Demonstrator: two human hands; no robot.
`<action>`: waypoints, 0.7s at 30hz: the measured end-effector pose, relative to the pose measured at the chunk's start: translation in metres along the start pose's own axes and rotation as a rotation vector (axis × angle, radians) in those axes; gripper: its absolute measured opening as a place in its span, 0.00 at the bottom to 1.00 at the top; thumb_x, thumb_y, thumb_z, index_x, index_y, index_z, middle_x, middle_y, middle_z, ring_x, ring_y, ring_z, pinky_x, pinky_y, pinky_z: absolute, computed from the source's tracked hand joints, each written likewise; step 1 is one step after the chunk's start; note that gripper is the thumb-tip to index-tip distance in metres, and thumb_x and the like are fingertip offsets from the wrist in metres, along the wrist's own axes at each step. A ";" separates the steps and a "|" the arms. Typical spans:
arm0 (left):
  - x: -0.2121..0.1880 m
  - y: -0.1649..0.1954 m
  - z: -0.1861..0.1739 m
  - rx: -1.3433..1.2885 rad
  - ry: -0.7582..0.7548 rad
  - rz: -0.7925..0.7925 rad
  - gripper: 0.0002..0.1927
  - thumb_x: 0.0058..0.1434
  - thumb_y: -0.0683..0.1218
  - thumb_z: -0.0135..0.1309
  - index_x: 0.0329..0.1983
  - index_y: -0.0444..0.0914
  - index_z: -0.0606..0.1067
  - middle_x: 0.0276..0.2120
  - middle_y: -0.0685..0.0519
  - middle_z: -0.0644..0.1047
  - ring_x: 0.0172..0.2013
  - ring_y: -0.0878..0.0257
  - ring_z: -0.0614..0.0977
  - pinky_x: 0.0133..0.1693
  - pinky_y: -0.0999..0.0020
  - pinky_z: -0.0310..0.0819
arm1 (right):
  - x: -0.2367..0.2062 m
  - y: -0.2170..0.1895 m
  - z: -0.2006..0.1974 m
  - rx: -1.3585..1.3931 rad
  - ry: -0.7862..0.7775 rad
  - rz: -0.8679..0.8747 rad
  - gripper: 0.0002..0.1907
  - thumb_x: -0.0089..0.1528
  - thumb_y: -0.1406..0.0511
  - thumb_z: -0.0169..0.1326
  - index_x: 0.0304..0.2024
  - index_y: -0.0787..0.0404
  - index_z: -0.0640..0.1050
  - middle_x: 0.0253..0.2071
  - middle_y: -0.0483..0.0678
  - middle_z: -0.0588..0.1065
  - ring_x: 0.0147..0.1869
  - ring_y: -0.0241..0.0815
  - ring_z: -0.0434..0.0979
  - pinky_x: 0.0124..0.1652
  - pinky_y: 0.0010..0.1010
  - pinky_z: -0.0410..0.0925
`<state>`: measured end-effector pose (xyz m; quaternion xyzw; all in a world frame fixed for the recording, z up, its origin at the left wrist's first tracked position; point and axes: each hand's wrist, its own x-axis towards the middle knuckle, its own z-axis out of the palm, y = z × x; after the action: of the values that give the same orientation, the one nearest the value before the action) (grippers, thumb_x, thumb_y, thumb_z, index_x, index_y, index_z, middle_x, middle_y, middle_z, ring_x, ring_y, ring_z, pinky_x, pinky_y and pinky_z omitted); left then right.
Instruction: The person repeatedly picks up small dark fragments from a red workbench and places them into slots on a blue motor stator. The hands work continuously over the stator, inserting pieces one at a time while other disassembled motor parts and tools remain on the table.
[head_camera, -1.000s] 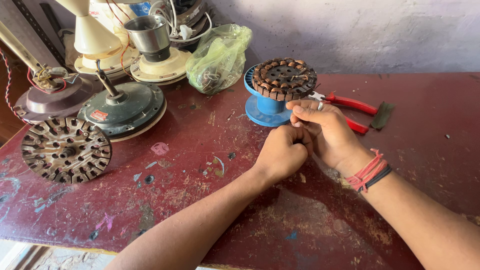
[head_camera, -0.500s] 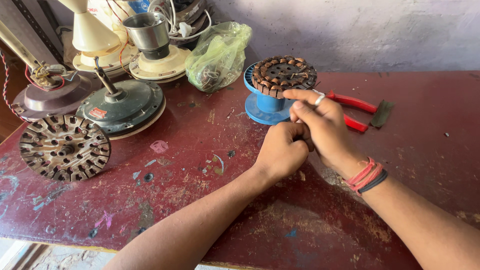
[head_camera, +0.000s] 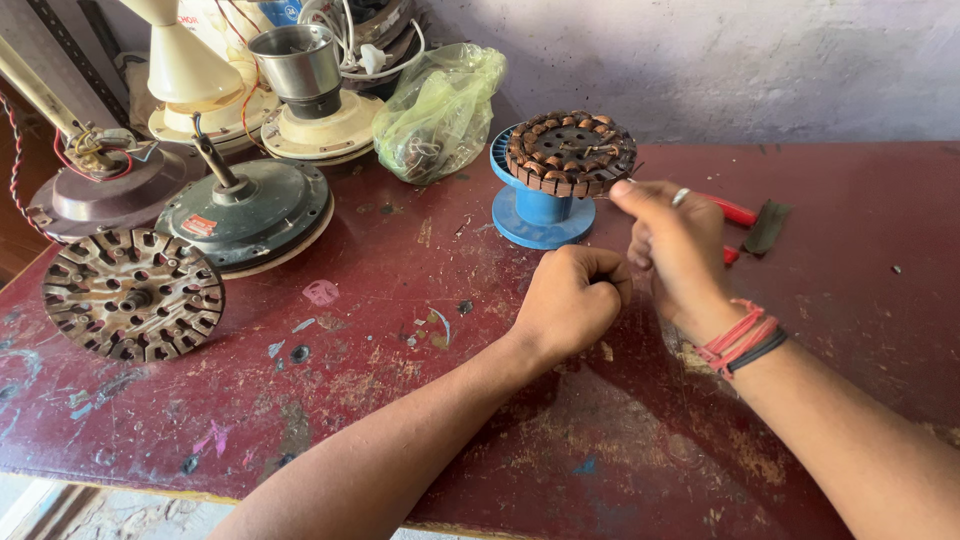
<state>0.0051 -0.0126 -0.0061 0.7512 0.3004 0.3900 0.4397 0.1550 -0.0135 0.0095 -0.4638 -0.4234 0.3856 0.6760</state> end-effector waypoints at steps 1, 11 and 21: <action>0.000 0.000 0.000 -0.006 0.010 0.000 0.08 0.50 0.35 0.46 0.24 0.32 0.77 0.18 0.47 0.77 0.22 0.64 0.77 0.30 0.65 0.74 | 0.000 0.002 0.000 -0.081 -0.042 -0.065 0.07 0.63 0.66 0.62 0.39 0.64 0.80 0.24 0.37 0.69 0.25 0.27 0.63 0.26 0.21 0.59; 0.004 -0.002 -0.005 -0.116 0.255 -0.040 0.17 0.60 0.45 0.44 0.20 0.31 0.74 0.16 0.50 0.74 0.21 0.64 0.76 0.27 0.65 0.69 | -0.003 0.015 0.007 -0.402 -0.312 -0.123 0.10 0.66 0.70 0.53 0.46 0.65 0.84 0.29 0.42 0.78 0.27 0.26 0.70 0.25 0.20 0.64; 0.003 0.007 -0.003 -0.165 0.273 -0.062 0.24 0.67 0.55 0.50 0.25 0.31 0.78 0.16 0.55 0.73 0.22 0.72 0.71 0.25 0.67 0.68 | -0.005 0.004 0.005 -0.398 -0.463 -0.232 0.17 0.65 0.76 0.48 0.53 0.62 0.80 0.40 0.42 0.81 0.41 0.27 0.77 0.40 0.21 0.72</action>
<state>0.0047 -0.0120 0.0016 0.6431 0.3472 0.4979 0.4668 0.1482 -0.0156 0.0054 -0.4357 -0.6829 0.3109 0.4971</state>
